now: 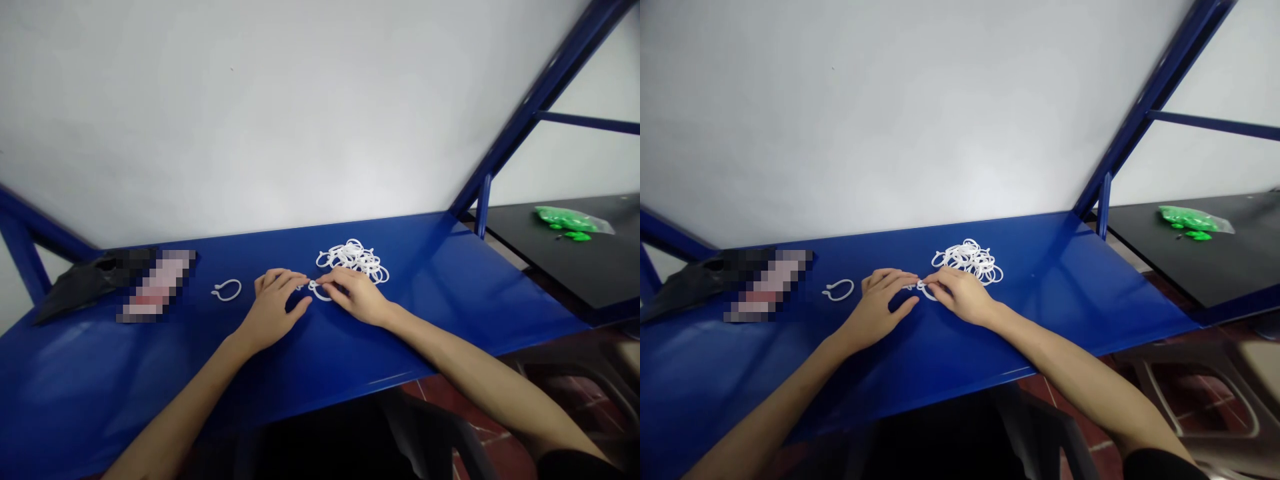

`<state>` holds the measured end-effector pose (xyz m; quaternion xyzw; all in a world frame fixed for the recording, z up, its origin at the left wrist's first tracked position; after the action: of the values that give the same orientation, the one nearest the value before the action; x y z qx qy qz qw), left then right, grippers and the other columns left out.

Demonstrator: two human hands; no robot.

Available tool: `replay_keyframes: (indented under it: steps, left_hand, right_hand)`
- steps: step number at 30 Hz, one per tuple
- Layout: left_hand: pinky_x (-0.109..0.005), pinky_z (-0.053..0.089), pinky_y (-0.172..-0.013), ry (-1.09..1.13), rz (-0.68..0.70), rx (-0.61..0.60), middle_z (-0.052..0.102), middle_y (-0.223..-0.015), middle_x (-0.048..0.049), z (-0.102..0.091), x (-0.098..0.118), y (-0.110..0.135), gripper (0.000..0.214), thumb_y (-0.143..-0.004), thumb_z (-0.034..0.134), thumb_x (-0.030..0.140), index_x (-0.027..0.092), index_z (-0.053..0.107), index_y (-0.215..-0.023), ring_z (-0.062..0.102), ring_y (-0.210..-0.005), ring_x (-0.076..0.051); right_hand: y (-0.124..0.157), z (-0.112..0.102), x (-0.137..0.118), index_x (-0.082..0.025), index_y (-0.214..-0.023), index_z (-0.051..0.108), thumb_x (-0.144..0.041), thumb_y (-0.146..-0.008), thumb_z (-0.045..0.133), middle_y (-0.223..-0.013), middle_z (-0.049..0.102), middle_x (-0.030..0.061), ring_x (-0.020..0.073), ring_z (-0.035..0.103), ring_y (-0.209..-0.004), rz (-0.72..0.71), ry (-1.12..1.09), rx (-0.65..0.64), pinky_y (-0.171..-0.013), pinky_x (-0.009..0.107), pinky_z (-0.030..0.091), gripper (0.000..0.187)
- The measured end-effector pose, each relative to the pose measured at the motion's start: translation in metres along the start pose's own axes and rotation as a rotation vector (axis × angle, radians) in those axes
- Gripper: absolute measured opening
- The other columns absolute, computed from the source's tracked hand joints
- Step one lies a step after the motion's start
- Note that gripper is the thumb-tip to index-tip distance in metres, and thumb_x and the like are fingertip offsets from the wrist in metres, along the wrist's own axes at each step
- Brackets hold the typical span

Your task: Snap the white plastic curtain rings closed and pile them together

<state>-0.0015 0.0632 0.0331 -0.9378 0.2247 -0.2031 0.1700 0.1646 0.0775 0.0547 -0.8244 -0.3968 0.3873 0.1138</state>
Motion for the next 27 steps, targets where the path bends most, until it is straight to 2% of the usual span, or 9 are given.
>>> replay_keyframes:
  steps: [3, 6, 10, 13, 21, 27]
  left_hand:
    - [-0.052, 0.036, -0.100, 0.024, 0.000, 0.038, 0.073, -0.112, -0.0059, -0.004, 0.007, -0.001, 0.018, -0.094, 0.060, 0.037, 0.025, 0.069, -0.104, 0.054, -0.116, -0.030]
    - [-0.049, 0.041, -0.094, 0.109, -0.028, 0.026, 0.074, -0.099, -0.0034, -0.006, 0.007, -0.003, 0.015, -0.094, 0.060, 0.037, 0.025, 0.069, -0.093, 0.059, -0.104, -0.026]
    - [-0.037, 0.051, -0.078, 0.299, -0.102, 0.053, 0.072, -0.092, -0.0017, -0.011, 0.000, -0.005, 0.017, -0.094, 0.059, 0.038, 0.025, 0.069, -0.092, 0.063, -0.090, -0.020]
    - [-0.031, 0.053, -0.070, 0.389, -0.129, 0.075, 0.070, -0.089, -0.0011, -0.013, -0.001, -0.005, 0.015, -0.093, 0.060, 0.037, 0.024, 0.069, -0.091, 0.063, -0.081, -0.017]
    - [-0.035, 0.052, -0.076, 0.419, -0.032, 0.182, 0.070, -0.078, -0.0002, -0.016, 0.013, 0.000, 0.014, -0.091, 0.059, 0.020, 0.022, 0.065, -0.078, 0.060, -0.082, -0.018]
    - [-0.038, 0.052, -0.079, 0.372, 0.087, 0.148, 0.069, -0.082, -0.0020, -0.013, 0.022, 0.002, 0.015, -0.094, 0.056, 0.020, 0.022, 0.064, -0.081, 0.059, -0.083, -0.019]
  right_hand:
    - [0.002, -0.001, -0.003, -0.020, -0.112, 0.067, -0.023, -0.101, 0.051, -0.094, 0.069, 0.0055, 0.0161, 0.066, -0.083, -0.019, -0.034, 0.009, -0.076, 0.030, 0.054, 0.020]
    - [0.002, -0.002, -0.006, -0.019, -0.113, 0.066, -0.023, -0.102, 0.050, -0.094, 0.069, 0.0056, 0.0156, 0.065, -0.083, -0.042, -0.057, 0.016, -0.075, 0.030, 0.055, 0.020]
    - [0.002, 0.000, -0.006, -0.020, -0.114, 0.065, -0.027, -0.101, 0.053, -0.096, 0.070, 0.0054, 0.0156, 0.066, -0.084, -0.037, -0.082, 0.007, -0.076, 0.030, 0.056, 0.018]
    - [0.003, 0.003, -0.007, -0.019, -0.113, 0.065, -0.026, -0.101, 0.055, -0.094, 0.069, 0.0057, 0.0157, 0.066, -0.082, -0.055, -0.113, 0.008, -0.074, 0.030, 0.055, 0.017]
    - [0.010, 0.009, -0.020, -0.019, -0.109, 0.063, -0.024, -0.103, 0.047, -0.097, 0.068, 0.0076, 0.0176, 0.066, -0.089, -0.122, -0.120, -0.050, -0.080, 0.033, 0.056, 0.018]
    - [0.014, 0.014, -0.023, -0.019, -0.110, 0.063, -0.023, -0.104, 0.045, -0.098, 0.069, 0.0085, 0.0190, 0.065, -0.092, -0.191, -0.047, -0.128, -0.082, 0.036, 0.057, 0.020]
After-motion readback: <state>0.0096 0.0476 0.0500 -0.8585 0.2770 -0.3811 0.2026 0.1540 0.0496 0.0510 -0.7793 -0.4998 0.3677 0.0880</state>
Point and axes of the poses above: each hand's wrist, its own y-axis away from the middle knuckle, its own z-axis out of the palm, x = y × z, the point moved 7 cm from there along -y, towards the middle knuckle
